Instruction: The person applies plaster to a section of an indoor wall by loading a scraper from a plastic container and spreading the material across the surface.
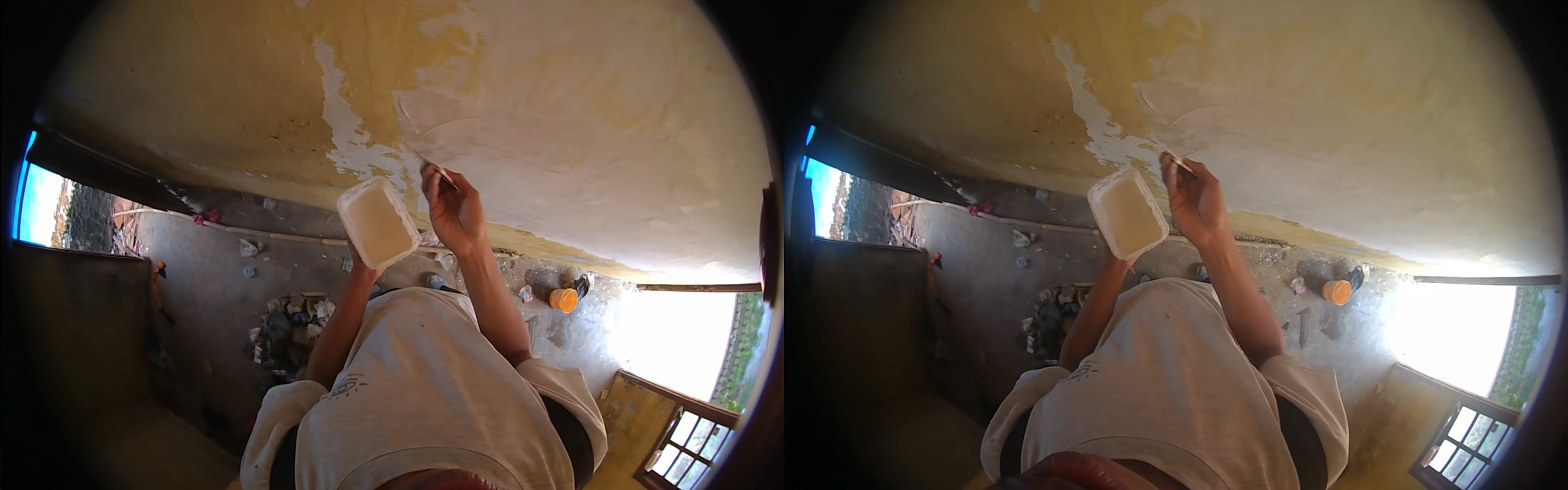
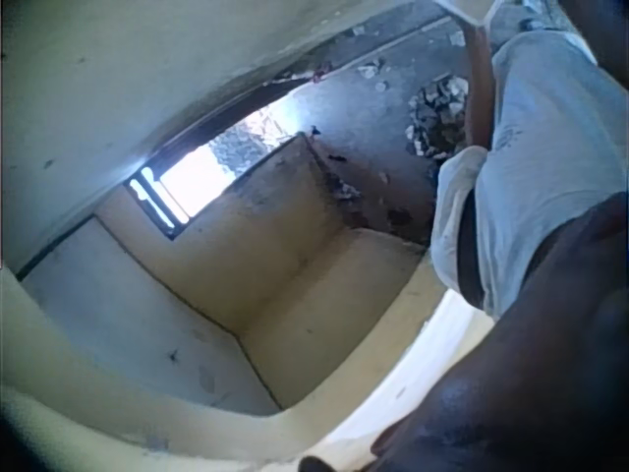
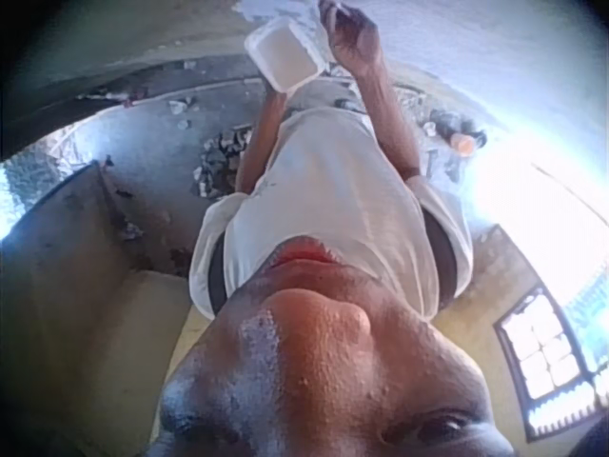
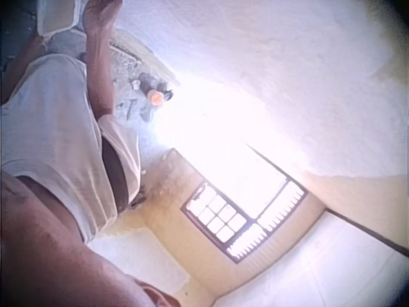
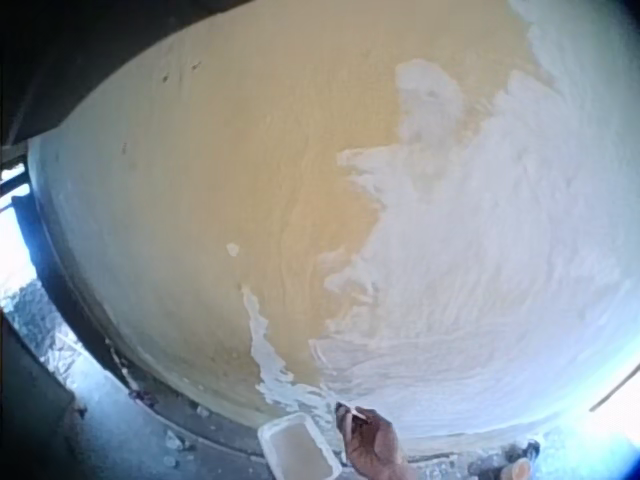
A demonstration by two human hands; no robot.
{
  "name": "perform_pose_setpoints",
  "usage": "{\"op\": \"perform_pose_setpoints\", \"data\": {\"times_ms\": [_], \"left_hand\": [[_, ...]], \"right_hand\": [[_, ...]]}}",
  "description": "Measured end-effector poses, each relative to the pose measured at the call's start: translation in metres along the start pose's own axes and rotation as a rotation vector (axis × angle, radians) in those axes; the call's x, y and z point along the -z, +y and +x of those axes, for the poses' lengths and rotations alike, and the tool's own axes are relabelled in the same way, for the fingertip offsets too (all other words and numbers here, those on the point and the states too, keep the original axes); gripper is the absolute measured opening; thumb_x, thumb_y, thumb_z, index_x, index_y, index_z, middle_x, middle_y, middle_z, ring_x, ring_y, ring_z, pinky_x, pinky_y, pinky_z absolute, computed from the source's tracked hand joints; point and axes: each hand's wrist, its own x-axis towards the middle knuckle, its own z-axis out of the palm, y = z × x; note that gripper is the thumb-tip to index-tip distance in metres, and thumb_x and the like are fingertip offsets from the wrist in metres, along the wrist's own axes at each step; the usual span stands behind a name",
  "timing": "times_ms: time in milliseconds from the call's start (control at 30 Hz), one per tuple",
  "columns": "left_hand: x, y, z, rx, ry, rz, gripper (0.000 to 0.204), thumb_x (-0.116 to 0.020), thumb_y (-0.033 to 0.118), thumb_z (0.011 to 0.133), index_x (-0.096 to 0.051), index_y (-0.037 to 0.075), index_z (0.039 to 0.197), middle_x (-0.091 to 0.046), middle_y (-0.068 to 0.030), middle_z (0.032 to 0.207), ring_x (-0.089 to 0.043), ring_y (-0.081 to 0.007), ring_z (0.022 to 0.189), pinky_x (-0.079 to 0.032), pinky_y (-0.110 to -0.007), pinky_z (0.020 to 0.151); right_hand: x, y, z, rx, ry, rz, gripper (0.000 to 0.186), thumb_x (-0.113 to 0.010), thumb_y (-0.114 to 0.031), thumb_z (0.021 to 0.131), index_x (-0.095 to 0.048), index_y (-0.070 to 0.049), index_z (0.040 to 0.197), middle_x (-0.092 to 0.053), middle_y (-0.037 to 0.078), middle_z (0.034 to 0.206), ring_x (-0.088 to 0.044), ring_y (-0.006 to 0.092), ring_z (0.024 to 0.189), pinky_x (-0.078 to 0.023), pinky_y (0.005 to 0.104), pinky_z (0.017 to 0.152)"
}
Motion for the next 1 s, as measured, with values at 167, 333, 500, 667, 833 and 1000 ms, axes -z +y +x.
{"op": "perform_pose_setpoints", "data": {"times_ms": [167,333,500,667,833,1000], "left_hand": [[0.021,-0.004,0.0,0.0,-0.025,-0.012,0.053,-0.043,0.048,0.1,-0.045,0.016,0.143,-0.06,-0.0063,0.13,-0.062,-0.0252,0.114,-0.054,-0.047,0.093],[0.022,-0.006,0.0,-0.017,0.034,-0.001,0.054,-0.041,0.049,0.1,-0.046,0.016,0.142,-0.06,-0.0067,0.13,-0.062,-0.0259,0.113,-0.054,-0.048,0.093],[0.02,-0.004,0.0,-0.036,0.081,0.007,0.055,-0.039,0.051,0.1,-0.047,0.015,0.142,-0.06,-0.0072,0.129,-0.063,-0.0266,0.113,-0.054,-0.048,0.092],[0.013,0.0,0.0,-0.063,0.131,0.028,0.056,-0.037,0.052,0.1,-0.047,0.015,0.141,-0.061,-0.0077,0.129,-0.063,-0.0272,0.112,-0.054,-0.048,0.092],[0.009,0.001,-0.003,-0.046,0.077,0.043,0.058,-0.034,0.055,0.1,-0.048,0.015,0.141,-0.06,-0.0077,0.13,-0.062,-0.028,0.113,-0.053,-0.05,0.094],[0.018,0.0,-0.008,-0.03,-0.064,-0.02,0.059,-0.042,0.055,0.098,-0.042,0.019,0.145,-0.055,-0.0048,0.138,-0.057,-0.0259,0.122,-0.05,-0.049,0.099]], "right_hand": [[-0.02,-0.019,0.038,0.082,-0.058,0.002,0.023,-0.045,0.0,0.097,-0.051,0.019,0.108,-0.057,0.025,0.113,-0.061,0.028,0.105,-0.058,0.0289,0.093],[-0.092,-0.057,-0.022,0.049,-0.323,0.406,0.024,-0.042,0.0,0.098,-0.049,0.018,0.112,-0.05,0.027,0.119,-0.054,0.0278,0.117,-0.056,0.0344,0.1],[-0.069,-0.033,-0.046,0.164,-0.314,0.133,0.033,-0.046,-0.002,0.097,-0.04,0.018,0.123,-0.052,0.024,0.117,-0.059,0.0277,0.112,-0.056,0.0305,0.099],[-0.017,0.01,0.015,-0.07,0.02,0.007,0.029,-0.047,0.001,0.095,-0.046,0.019,0.118,-0.054,0.023,0.113,-0.059,0.0275,0.109,-0.058,0.0299,0.094],[-0.063,-0.018,0.045,-0.062,-0.2,0.354,0.022,-0.043,0.0,0.097,-0.053,0.018,0.104,-0.054,0.027,0.118,-0.058,0.0299,0.112,-0.057,0.0342,0.098],[-0.109,-0.035,-0.029,0.013,-0.484,0.456,0.025,-0.046,0.002,0.096,-0.048,0.014,0.118,-0.044,0.019,0.126,-0.056,0.0245,0.114,-0.056,0.0327,0.1]]}}
